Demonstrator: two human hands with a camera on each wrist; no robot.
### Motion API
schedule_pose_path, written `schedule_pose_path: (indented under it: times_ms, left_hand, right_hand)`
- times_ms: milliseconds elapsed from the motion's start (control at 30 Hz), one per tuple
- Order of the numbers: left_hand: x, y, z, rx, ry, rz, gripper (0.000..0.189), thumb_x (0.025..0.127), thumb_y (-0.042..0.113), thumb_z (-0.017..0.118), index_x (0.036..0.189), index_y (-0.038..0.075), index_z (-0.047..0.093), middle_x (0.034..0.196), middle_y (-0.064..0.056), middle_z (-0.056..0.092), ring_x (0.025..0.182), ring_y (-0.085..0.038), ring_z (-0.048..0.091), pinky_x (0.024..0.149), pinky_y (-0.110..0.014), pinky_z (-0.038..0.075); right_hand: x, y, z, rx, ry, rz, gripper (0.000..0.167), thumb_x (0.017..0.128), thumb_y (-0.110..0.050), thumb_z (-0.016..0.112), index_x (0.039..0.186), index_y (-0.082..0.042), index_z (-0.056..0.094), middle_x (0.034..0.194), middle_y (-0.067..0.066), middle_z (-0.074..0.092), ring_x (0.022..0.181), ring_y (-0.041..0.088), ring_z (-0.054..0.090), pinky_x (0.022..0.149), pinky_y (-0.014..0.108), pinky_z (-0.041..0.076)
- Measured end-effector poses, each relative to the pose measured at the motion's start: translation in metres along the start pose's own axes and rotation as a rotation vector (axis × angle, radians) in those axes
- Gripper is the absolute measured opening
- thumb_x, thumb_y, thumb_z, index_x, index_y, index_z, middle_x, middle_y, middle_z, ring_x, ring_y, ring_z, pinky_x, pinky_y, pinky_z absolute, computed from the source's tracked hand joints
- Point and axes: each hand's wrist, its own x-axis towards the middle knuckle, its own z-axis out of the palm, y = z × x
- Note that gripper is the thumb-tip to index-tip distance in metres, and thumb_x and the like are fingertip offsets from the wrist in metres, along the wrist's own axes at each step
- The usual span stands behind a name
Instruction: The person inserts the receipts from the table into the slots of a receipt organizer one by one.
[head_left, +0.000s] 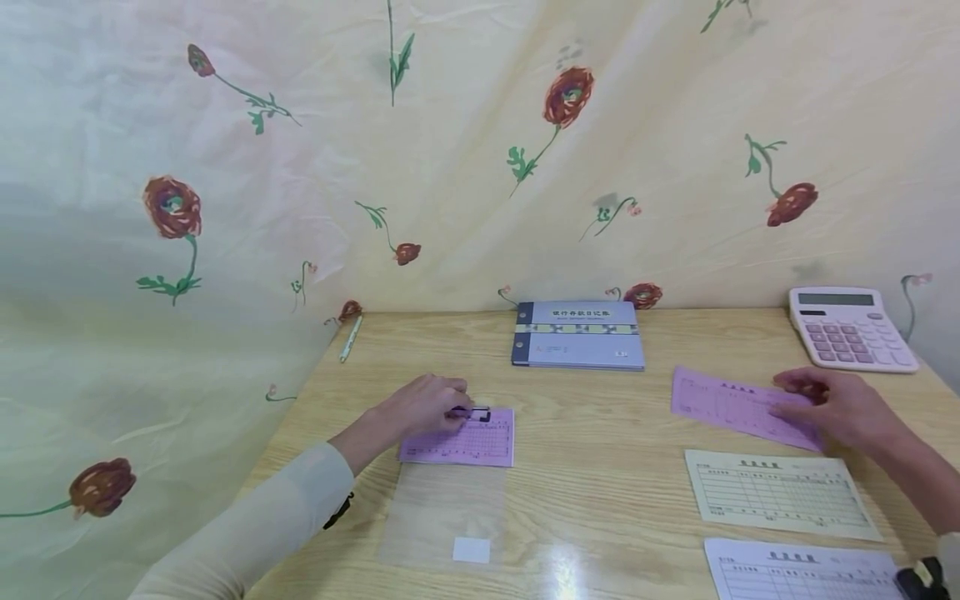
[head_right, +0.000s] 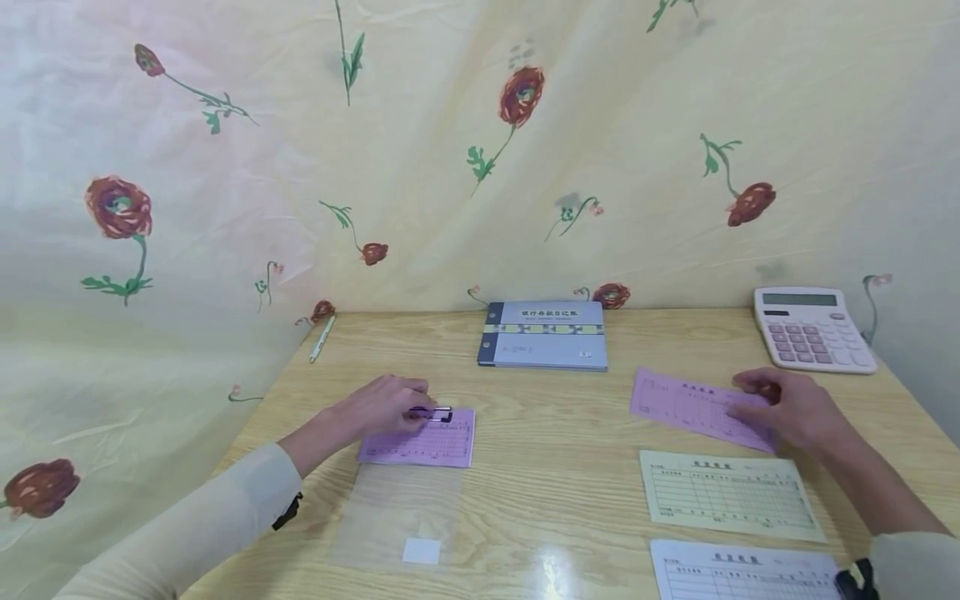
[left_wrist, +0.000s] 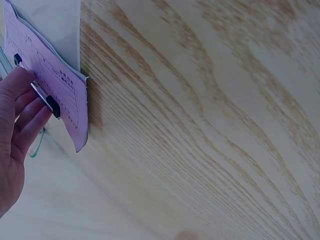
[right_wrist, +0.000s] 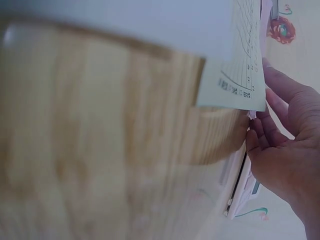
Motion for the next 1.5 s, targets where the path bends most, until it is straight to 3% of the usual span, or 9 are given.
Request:
schedule_pose_path:
  times_ms: [333,567,800,1100,1367,1500]
  left_hand:
    - [0.0,0.0,0.001,-0.004,0.005,0.007,0.01,0.094,0.017,0.082,0.104,0.014,0.083,0.088,0.006,0.062,0.069,-0.002,0.049,0.06,-0.015,0.043]
    - [0.001,0.0,0.001,-0.014,-0.01,-0.007,0.012,0.095,0.018,0.082,0.106,0.014,0.083,0.09,0.006,0.063,0.069,-0.002,0.05,0.06,-0.016,0.043]
    - [0.002,0.0,0.002,-0.017,-0.011,-0.011,0.012,0.095,0.018,0.082,0.106,0.014,0.083,0.089,0.006,0.062,0.069,-0.002,0.049,0.06,-0.016,0.043]
    - [0.001,0.0,0.0,-0.016,-0.014,-0.019,0.011,0.095,0.018,0.081,0.105,0.014,0.083,0.089,0.006,0.061,0.069,-0.003,0.049,0.06,-0.016,0.043]
    - [0.0,0.0,0.0,-0.011,-0.008,-0.011,0.011,0.095,0.018,0.081,0.105,0.015,0.083,0.091,0.006,0.063,0.071,-0.003,0.051,0.062,-0.015,0.044]
    - [0.0,0.001,0.0,-0.017,-0.01,-0.016,0.011,0.096,0.018,0.08,0.106,0.014,0.083,0.091,0.006,0.063,0.071,-0.003,0.05,0.062,-0.016,0.044]
  right_hand:
    - [0.002,0.001,0.001,0.023,0.006,-0.003,0.055,0.097,-0.024,0.08,0.133,0.012,0.06,0.11,0.021,0.067,0.086,0.021,0.053,0.063,0.022,0.041]
    - [-0.001,0.001,-0.01,0.016,-0.017,0.024,0.067,0.098,-0.034,0.079,0.139,0.013,0.054,0.12,0.03,0.063,0.095,0.033,0.056,0.064,0.021,0.042]
    - [-0.002,0.008,-0.017,-0.037,-0.03,-0.008,0.066,0.096,-0.025,0.082,0.135,0.019,0.053,0.116,0.033,0.062,0.094,0.034,0.055,0.063,0.02,0.043]
    - [-0.001,0.007,-0.015,-0.032,-0.063,-0.009,0.059,0.095,-0.02,0.082,0.132,0.018,0.057,0.108,0.024,0.065,0.09,0.031,0.053,0.063,0.022,0.04]
    - [-0.003,0.006,-0.017,-0.083,0.042,0.012,0.048,0.095,-0.014,0.08,0.128,0.016,0.063,0.106,0.031,0.065,0.086,0.034,0.055,0.061,0.024,0.039]
    - [-0.003,0.007,-0.019,-0.078,0.081,0.035,0.038,0.1,-0.015,0.075,0.123,0.014,0.068,0.097,0.025,0.07,0.077,0.029,0.056,0.055,0.027,0.041]
